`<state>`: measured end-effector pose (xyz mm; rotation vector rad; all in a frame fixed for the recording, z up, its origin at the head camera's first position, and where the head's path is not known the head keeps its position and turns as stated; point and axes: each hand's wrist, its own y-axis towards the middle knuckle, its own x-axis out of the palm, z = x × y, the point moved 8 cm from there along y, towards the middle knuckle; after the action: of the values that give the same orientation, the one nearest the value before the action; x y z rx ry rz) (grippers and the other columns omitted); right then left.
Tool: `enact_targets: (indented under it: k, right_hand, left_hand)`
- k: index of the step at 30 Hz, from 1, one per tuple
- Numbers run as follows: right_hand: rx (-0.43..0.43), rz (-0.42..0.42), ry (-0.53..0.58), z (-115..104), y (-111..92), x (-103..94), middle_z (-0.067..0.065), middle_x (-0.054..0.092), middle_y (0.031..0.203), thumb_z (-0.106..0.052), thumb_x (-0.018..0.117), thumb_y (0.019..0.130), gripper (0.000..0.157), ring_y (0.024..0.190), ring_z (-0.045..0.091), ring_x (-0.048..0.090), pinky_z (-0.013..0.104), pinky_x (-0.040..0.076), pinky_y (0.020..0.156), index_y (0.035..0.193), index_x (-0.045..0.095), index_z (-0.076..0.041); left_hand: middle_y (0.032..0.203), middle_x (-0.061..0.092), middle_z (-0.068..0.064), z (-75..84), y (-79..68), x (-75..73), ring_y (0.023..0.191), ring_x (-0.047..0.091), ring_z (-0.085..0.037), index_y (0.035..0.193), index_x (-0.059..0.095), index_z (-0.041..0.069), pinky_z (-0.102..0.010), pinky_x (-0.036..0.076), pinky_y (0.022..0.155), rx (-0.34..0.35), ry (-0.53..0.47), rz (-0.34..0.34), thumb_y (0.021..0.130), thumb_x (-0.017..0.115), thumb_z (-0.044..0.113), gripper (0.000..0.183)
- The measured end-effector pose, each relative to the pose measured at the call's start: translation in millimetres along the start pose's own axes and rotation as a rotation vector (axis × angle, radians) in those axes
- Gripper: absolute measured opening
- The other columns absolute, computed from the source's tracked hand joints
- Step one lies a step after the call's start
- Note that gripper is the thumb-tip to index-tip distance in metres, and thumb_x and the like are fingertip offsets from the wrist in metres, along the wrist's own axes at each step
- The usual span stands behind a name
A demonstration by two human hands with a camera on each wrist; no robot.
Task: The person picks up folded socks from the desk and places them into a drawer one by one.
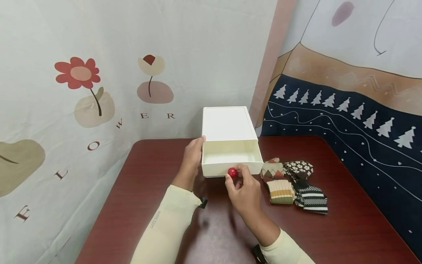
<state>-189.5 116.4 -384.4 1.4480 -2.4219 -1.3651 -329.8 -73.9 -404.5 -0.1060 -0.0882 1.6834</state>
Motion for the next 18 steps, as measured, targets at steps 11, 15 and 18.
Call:
enact_targets:
  k: [11,15,18]
  right_hand:
    - [-0.089,0.051,-0.003,0.8,-5.4,-23.0,0.003,0.064,0.071,-0.004,0.075,0.085,0.016,0.055,0.011,0.056,0.017,0.043,0.053,0.099,0.069,-0.005]
    - [-0.109,0.065,-0.065,9.1,-4.3,-37.7,0.001,0.059,0.063,0.0,0.071,0.081,0.01,0.055,0.011,0.055,0.021,0.044,0.053,0.082,0.065,-0.008]
    - [-0.105,0.033,-0.142,21.4,-0.9,-44.1,0.0,0.058,0.06,0.0,0.069,0.079,0.014,0.054,0.009,0.052,0.025,0.043,0.053,0.075,0.061,-0.01]
  left_hand:
    - [0.139,0.065,-0.02,-1.5,-1.5,-0.2,0.118,0.065,-0.032,0.15,0.061,0.01,-0.052,0.057,0.099,-0.019,-0.002,-0.008,0.108,0.054,0.052,0.059]
    - [0.141,0.065,-0.019,-1.0,-3.0,-0.7,0.118,0.065,-0.031,0.151,0.061,0.011,-0.049,0.058,0.097,-0.028,0.012,-0.01,0.108,0.054,0.052,0.059]
    - [0.14,0.065,-0.019,0.2,-3.0,-1.5,0.117,0.065,-0.03,0.151,0.06,0.011,-0.048,0.058,0.094,-0.021,0.02,-0.009,0.108,0.054,0.051,0.06]
